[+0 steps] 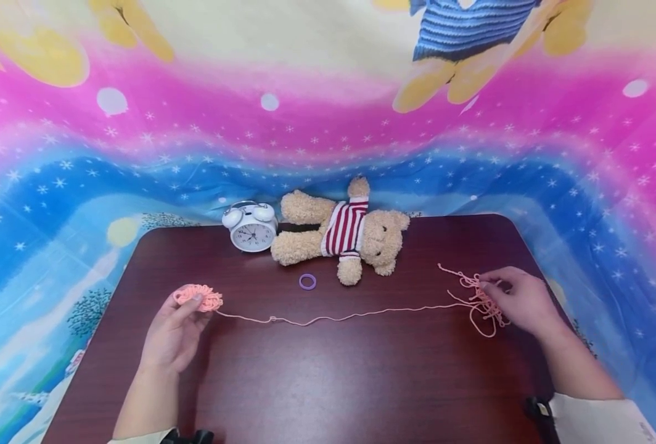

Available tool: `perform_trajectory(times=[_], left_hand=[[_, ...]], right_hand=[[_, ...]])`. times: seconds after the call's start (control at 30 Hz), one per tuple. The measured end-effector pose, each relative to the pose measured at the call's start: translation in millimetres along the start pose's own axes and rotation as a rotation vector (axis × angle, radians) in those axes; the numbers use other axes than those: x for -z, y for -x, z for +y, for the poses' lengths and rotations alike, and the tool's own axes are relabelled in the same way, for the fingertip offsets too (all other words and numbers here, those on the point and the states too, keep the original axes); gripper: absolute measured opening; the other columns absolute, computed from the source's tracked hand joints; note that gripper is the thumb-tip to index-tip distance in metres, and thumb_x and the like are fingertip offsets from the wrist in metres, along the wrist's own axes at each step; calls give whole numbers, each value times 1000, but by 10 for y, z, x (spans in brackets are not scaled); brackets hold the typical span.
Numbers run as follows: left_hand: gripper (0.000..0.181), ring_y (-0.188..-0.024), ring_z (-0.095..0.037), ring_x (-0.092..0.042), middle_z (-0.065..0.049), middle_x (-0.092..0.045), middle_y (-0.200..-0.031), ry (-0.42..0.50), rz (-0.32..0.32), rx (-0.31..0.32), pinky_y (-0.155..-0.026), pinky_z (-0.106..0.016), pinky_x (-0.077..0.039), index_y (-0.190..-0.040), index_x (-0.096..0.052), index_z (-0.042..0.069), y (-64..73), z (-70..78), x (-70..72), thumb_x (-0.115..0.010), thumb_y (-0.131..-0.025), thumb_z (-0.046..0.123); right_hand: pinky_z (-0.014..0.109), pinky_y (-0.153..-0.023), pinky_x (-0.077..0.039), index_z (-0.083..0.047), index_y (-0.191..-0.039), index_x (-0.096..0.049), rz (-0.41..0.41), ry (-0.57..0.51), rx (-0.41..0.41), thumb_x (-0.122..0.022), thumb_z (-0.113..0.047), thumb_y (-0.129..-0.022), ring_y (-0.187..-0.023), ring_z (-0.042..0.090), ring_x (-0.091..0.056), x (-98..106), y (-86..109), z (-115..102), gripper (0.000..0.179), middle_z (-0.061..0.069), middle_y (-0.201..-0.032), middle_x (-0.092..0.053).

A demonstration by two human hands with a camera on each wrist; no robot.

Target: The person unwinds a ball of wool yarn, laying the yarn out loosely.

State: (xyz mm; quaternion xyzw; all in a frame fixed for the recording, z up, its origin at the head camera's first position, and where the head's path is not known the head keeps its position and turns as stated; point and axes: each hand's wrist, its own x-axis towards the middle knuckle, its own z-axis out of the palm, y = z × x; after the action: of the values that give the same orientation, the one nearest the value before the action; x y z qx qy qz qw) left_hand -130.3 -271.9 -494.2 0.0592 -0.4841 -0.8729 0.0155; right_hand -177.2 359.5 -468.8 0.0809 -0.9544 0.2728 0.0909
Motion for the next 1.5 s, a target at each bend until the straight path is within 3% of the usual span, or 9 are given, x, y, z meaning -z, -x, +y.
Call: perform_trajectory(times=[0.1, 0.3, 0.63, 1.17, 1.33, 1.5], left_hand=[[19, -103, -15, -71, -1, -70, -108, -12, -8, -3, -94, -28, -56, -120, -61, 10, -1, -32, -39, -52, -107, 0], [18, -103, -15, -71, -1, -70, -108, -24, -14, 12, -95, -28, -55, -121, -61, 9, -2, -84, -109, -53, -107, 2], [17, -102, -13, -70, 1, -70, -107, -65, 1, 64, -95, -28, -55, -121, -61, 11, -39, -151, -250, -57, -106, 4], [20, -98, -13, -69, 1, -68, -106, -89, 20, 147, -93, -30, -56, -117, -52, 12, -87, -353, -637, -59, -102, 0], [21, -95, -13, -70, 0, -68, -103, -67, -9, 150, -90, -30, -57, -115, -51, 11, -128, -463, -786, -59, -101, -4], [23, -91, -12, -69, 0, -70, -101, -58, -47, 150, -87, -29, -58, -114, -51, 10, -147, -567, -946, -58, -99, -6]], right_hand=[[29, -57, -52, -10, -108, -78, -7, -47, -2, -74, -20, -97, -69, 15, -67, -151, -45, -150, 16, 8, -102, -73], [37, -73, -52, -14, -106, -79, -16, -73, 40, -77, -18, -95, -84, 20, -64, -481, -130, -466, 13, 2, -103, -74], [29, -67, -48, -13, -102, -80, -45, -216, 65, -79, -15, -93, -76, 13, -59, -895, -194, -868, 9, -2, -96, -73], [29, -68, -51, -15, -101, -80, -113, -300, 150, -82, -18, -90, -76, 10, -59, -1224, -282, -1461, 11, -5, -97, -70], [27, -64, -51, -13, -101, -80, -154, -331, 198, -82, -18, -90, -73, 9, -58, -1351, -292, -1652, 12, -9, -87, -66], [25, -65, -53, -12, -102, -80, -187, -376, 233, -83, -18, -89, -74, 6, -59, -1466, -276, -1831, 15, -9, -92, -67]])
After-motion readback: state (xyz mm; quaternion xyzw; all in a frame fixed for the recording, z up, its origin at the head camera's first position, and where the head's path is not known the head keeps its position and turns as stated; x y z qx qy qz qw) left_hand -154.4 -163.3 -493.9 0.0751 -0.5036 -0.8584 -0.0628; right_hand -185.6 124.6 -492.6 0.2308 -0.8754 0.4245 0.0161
